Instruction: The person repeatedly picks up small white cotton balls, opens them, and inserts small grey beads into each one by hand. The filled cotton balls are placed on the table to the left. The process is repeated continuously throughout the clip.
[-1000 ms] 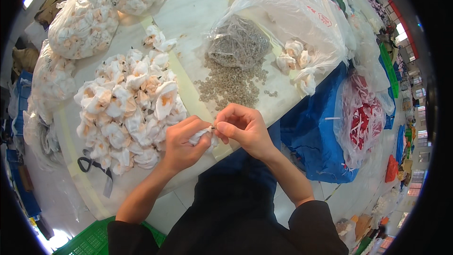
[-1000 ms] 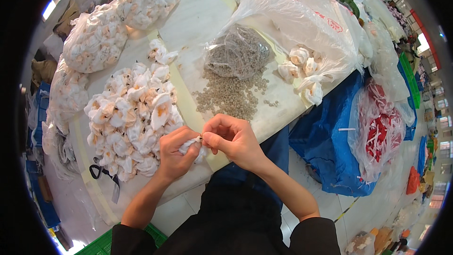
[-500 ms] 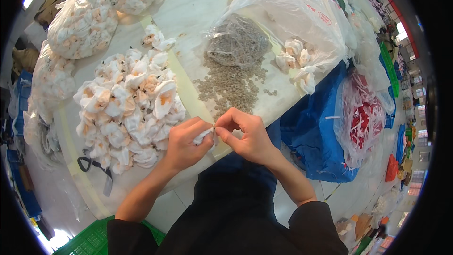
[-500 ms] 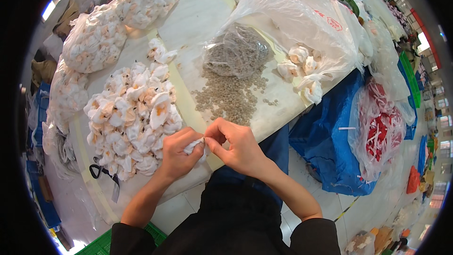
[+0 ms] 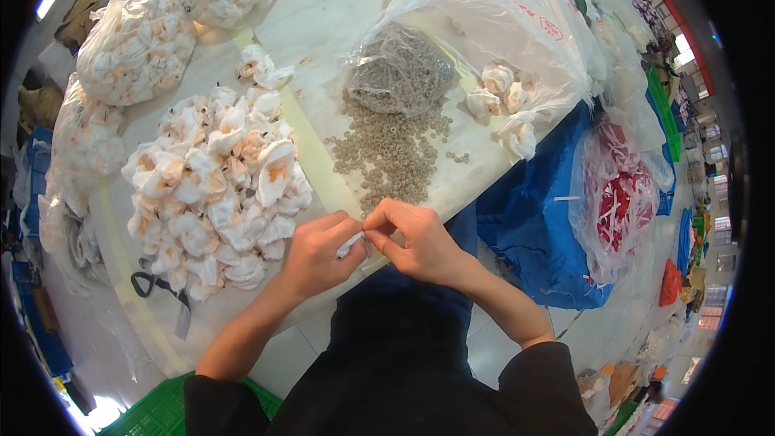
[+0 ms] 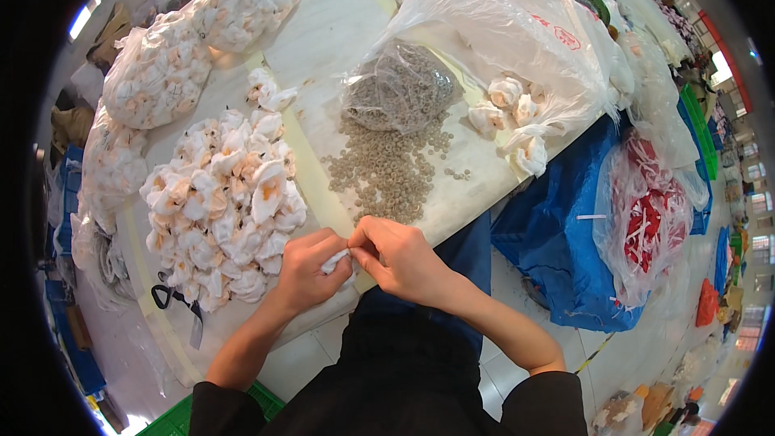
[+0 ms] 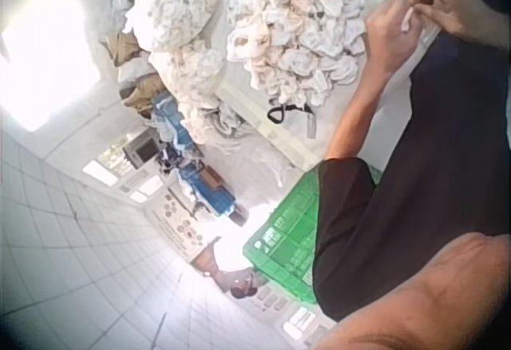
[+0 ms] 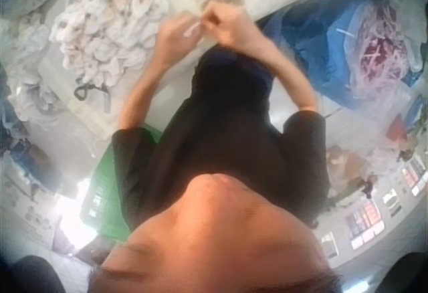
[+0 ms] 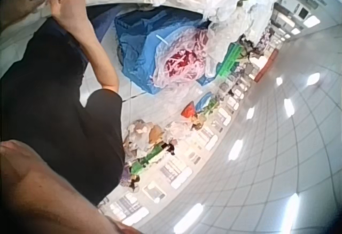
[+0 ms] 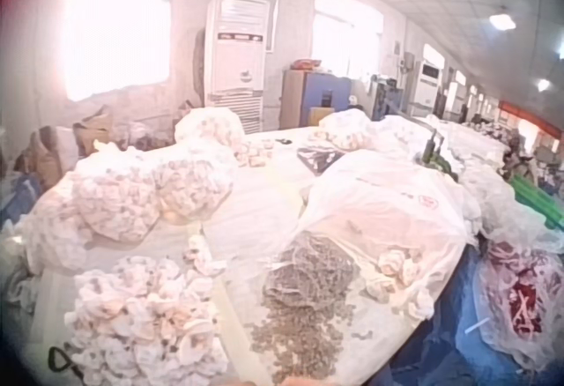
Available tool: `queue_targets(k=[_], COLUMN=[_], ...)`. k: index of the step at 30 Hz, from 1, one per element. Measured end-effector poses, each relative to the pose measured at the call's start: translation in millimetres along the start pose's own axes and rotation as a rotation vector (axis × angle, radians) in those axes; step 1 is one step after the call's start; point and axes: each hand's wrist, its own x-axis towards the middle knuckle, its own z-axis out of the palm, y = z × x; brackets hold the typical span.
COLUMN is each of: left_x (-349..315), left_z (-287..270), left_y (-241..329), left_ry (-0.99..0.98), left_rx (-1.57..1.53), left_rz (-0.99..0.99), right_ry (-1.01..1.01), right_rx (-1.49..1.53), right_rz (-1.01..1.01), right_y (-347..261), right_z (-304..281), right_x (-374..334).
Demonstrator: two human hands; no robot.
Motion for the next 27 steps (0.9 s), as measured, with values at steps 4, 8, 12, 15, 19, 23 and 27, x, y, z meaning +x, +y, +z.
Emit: queue_targets(k=[4,8,12,15,19,23,27], left_x=[-0.7,8.7,7.3,4.5,4.5,6.3,5.4], left_z=[-2.1,-5.0,-4.0,-5.9,-1.8,-1.6,-2.6], left_y=[2.6,9.1,-2.0,-8.0,-4.6,1.4,0.5], left_ry=[0.012,0.112,0.156,0.132,0.2,0.211,0.215], left_rx=[-0.045,-0.171,-0.619,-0.812,-0.802,-0.769,-0.779], left_rz=[-0.025,-0.024,-0.135,-0.208,-0.257,-0.248,-0.267], right_ry=[0.071,0.398,0.529,0.494,0.478,0.5,0.538], right_rx=[-0.042,0.159,0.136,0.028,-0.123,-0.223,-0.1], right_rz=[-0.038,-0.01,0.077,0.053,-0.009,-0.105,-0.079], right_y=[-2.4,0.6,5.8,2.2,1.8,6.5,-2.9], right_z=[2.9,20.6,41.7,48.4,47.6,48.7,49.0], right_x=[-4.6,-10.5,-6.6,-8.1,-6.7,-5.4,2.1])
